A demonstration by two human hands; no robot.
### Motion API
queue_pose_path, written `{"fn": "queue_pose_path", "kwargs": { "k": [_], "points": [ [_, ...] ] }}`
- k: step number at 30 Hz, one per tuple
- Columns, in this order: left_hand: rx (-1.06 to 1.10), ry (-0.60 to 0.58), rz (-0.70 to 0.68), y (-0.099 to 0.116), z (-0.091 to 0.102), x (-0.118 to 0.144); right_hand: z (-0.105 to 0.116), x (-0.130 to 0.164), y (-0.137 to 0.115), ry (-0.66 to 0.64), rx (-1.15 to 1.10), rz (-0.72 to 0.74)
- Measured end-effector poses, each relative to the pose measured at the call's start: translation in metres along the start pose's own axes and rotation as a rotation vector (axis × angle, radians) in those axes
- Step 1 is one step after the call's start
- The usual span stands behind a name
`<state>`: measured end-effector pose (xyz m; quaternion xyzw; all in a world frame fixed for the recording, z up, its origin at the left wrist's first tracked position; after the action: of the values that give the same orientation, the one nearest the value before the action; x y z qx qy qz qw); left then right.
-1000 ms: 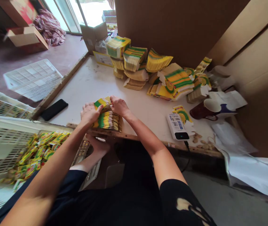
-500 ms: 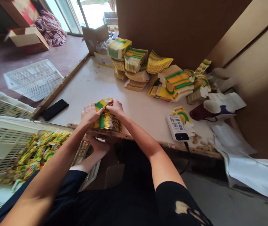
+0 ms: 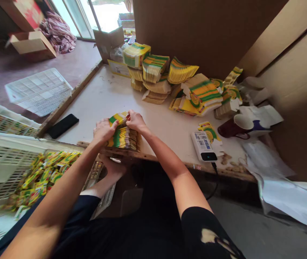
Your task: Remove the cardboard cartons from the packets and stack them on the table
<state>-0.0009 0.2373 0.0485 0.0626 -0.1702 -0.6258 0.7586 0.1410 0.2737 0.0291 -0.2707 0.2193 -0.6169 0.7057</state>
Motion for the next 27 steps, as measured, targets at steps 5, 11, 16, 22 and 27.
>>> {"fn": "queue_pose_path", "kwargs": {
  "k": [5, 11, 16, 22, 27],
  "points": [
    [0.028, -0.006, 0.055, 0.001, 0.002, -0.001, 0.005, 0.003, 0.003, -0.026, 0.024, 0.111],
    [0.047, -0.008, 0.068, 0.001, 0.003, -0.002, 0.010, 0.009, 0.017, -0.218, -0.025, 0.245],
    [0.036, 0.013, 0.046, 0.002, 0.001, -0.001, 0.010, 0.023, 0.026, -0.436, -0.111, 0.324],
    [0.004, 0.032, 0.008, 0.003, -0.001, 0.000, 0.008, 0.016, 0.034, -0.277, -0.101, 0.291],
    [0.004, 0.030, 0.014, 0.003, -0.001, 0.000, 0.008, 0.007, 0.029, 0.027, -0.006, 0.221]
  ]
}}
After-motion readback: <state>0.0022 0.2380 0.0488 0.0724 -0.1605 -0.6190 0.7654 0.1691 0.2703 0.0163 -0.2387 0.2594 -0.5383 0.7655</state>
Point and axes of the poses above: each hand's wrist, its own x-axis away from the middle knuckle, its own z-axis out of the back of the hand, y = z × x, the point moved 4 cm from there along -x, towards the middle knuckle, and after that the axes turned 8 degrees about x, right-handed, at the moved point
